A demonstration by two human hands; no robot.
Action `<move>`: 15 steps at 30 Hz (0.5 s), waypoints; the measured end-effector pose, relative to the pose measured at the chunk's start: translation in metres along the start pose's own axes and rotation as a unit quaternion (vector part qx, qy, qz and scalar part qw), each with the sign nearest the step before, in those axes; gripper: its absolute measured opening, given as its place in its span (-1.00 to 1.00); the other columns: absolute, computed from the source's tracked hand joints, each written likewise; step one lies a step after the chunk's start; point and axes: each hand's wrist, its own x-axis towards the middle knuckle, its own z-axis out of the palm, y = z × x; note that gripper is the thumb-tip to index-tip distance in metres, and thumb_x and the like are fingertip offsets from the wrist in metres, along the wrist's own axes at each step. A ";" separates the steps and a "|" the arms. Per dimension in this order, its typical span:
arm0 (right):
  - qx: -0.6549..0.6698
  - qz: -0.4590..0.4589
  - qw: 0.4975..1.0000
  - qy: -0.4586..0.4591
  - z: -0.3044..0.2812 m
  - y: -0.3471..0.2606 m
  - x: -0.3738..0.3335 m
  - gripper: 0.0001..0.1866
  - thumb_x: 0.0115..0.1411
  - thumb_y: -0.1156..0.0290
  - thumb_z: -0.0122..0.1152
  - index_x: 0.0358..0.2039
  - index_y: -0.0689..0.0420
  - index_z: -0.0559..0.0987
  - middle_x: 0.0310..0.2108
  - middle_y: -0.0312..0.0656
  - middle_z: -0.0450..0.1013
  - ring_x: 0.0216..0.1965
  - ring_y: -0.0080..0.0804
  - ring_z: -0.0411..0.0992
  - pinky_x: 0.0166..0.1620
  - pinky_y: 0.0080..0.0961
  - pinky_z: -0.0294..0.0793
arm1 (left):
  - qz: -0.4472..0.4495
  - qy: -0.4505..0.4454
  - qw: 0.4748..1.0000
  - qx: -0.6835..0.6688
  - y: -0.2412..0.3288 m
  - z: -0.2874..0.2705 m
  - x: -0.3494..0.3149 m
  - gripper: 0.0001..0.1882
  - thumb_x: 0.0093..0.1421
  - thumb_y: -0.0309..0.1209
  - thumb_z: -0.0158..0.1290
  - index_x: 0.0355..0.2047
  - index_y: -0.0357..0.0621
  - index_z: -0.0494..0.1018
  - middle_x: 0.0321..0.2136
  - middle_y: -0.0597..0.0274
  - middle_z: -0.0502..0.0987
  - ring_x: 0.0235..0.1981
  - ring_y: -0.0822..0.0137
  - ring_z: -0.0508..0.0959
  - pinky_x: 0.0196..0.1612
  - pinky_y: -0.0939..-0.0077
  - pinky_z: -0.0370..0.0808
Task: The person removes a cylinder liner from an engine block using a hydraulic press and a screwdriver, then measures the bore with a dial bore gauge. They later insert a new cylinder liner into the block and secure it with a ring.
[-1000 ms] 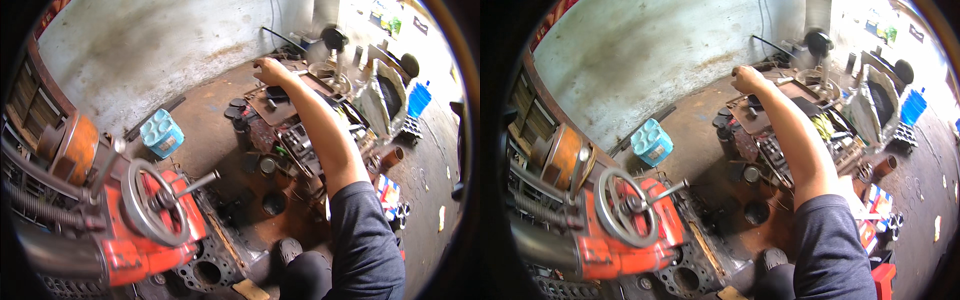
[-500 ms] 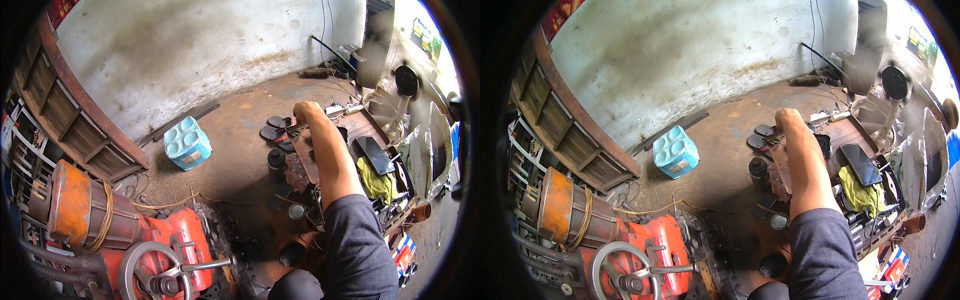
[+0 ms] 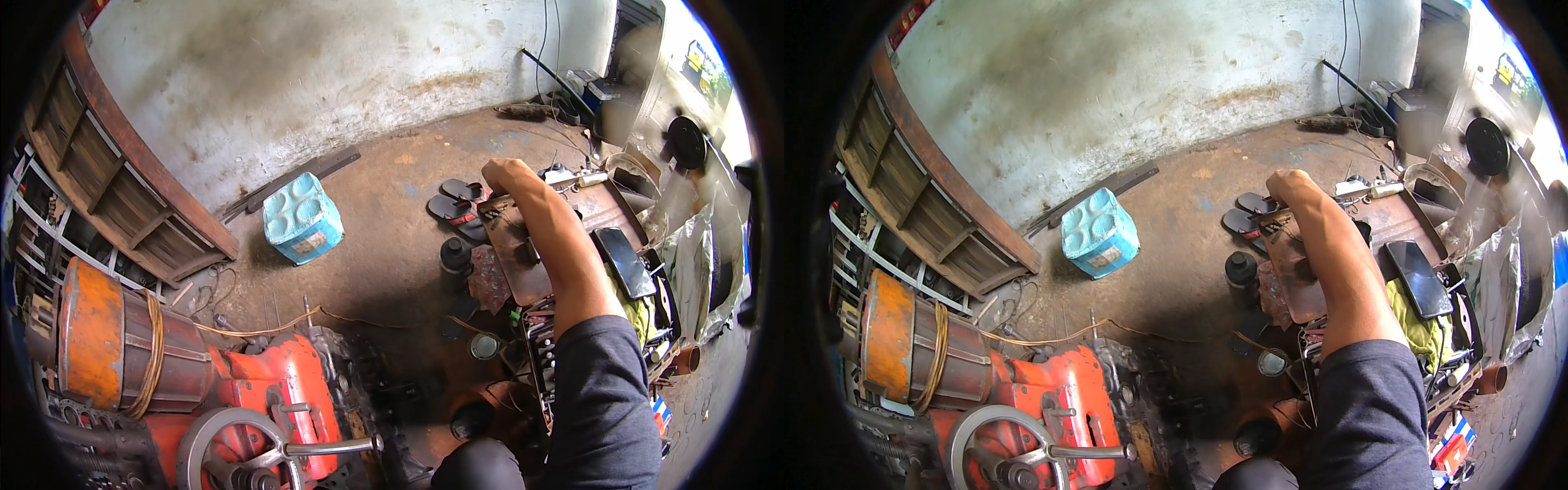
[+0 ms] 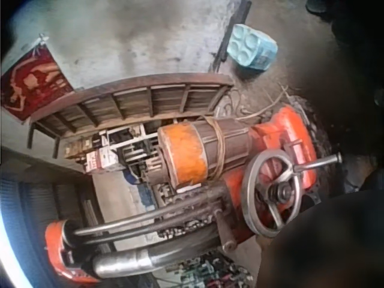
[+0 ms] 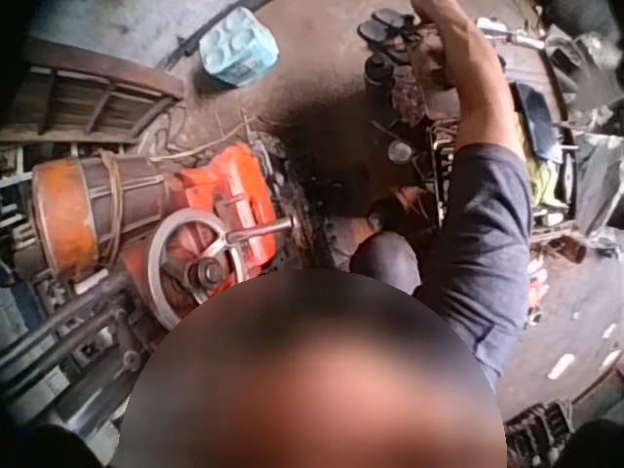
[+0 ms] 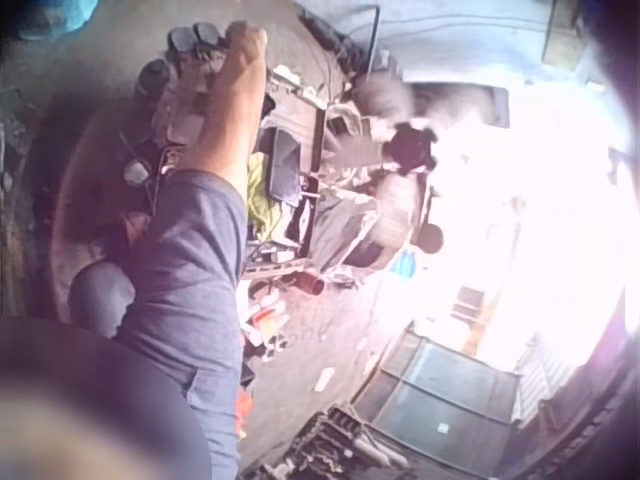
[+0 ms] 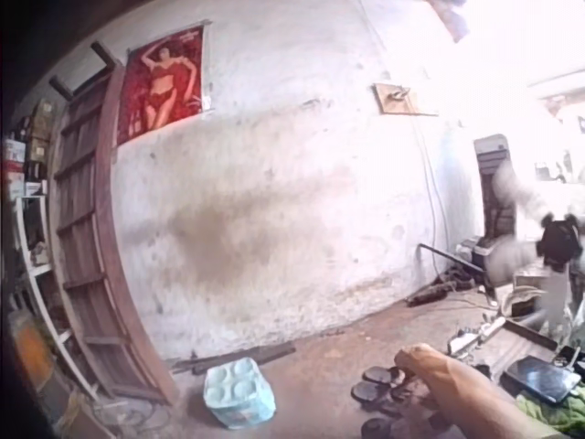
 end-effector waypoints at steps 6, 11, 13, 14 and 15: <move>-0.023 -0.024 0.995 0.090 0.016 0.001 0.011 -0.73 0.13 0.36 0.29 -0.13 0.04 0.71 -0.07 -0.08 0.60 -0.03 -0.16 0.59 -0.06 -0.30 0.60 | -0.078 -0.071 0.994 0.017 0.009 -0.013 0.006 -0.36 0.21 -0.12 0.19 0.15 -0.32 0.35 0.16 -0.09 0.42 0.16 -0.11 0.37 0.24 0.15 0.28; 0.012 0.009 0.993 0.114 0.020 -0.002 0.020 -0.73 0.19 0.32 0.22 -0.12 0.06 0.70 -0.08 -0.09 0.61 -0.03 -0.17 0.59 -0.05 -0.31 0.60 | 0.141 -0.026 0.980 0.137 0.016 -0.022 0.003 -0.36 0.23 -0.07 0.15 0.14 -0.32 0.37 0.08 -0.13 0.48 0.09 -0.17 0.42 0.22 0.07 0.27; 0.006 0.004 0.992 0.122 0.018 -0.004 0.021 -0.73 0.21 0.34 0.20 -0.10 0.08 0.69 -0.08 -0.09 0.61 -0.03 -0.18 0.59 -0.05 -0.32 0.60 | 0.085 0.006 0.993 0.085 0.018 -0.023 -0.007 -0.39 0.24 -0.06 0.12 0.12 -0.32 0.39 0.06 -0.15 0.50 0.07 -0.20 0.43 0.22 0.04 0.26; 0.015 0.022 0.991 0.134 0.016 -0.006 0.021 -0.73 0.22 0.35 0.18 -0.10 0.08 0.69 -0.08 -0.09 0.61 -0.03 -0.19 0.59 -0.05 -0.32 0.60 | 0.079 -0.006 0.991 0.110 0.018 -0.026 -0.011 -0.40 0.25 -0.06 0.11 0.10 -0.32 0.41 0.05 -0.16 0.50 0.06 -0.20 0.44 0.21 0.02 0.27; 0.027 0.036 0.987 0.152 0.016 -0.005 0.021 -0.73 0.22 0.35 0.17 -0.10 0.08 0.69 -0.07 -0.10 0.61 -0.02 -0.20 0.59 -0.05 -0.33 0.60 | 0.073 -0.019 0.988 0.135 0.019 -0.029 -0.013 -0.41 0.25 -0.06 0.10 0.08 -0.33 0.42 0.04 -0.17 0.51 0.06 -0.19 0.44 0.19 0.01 0.28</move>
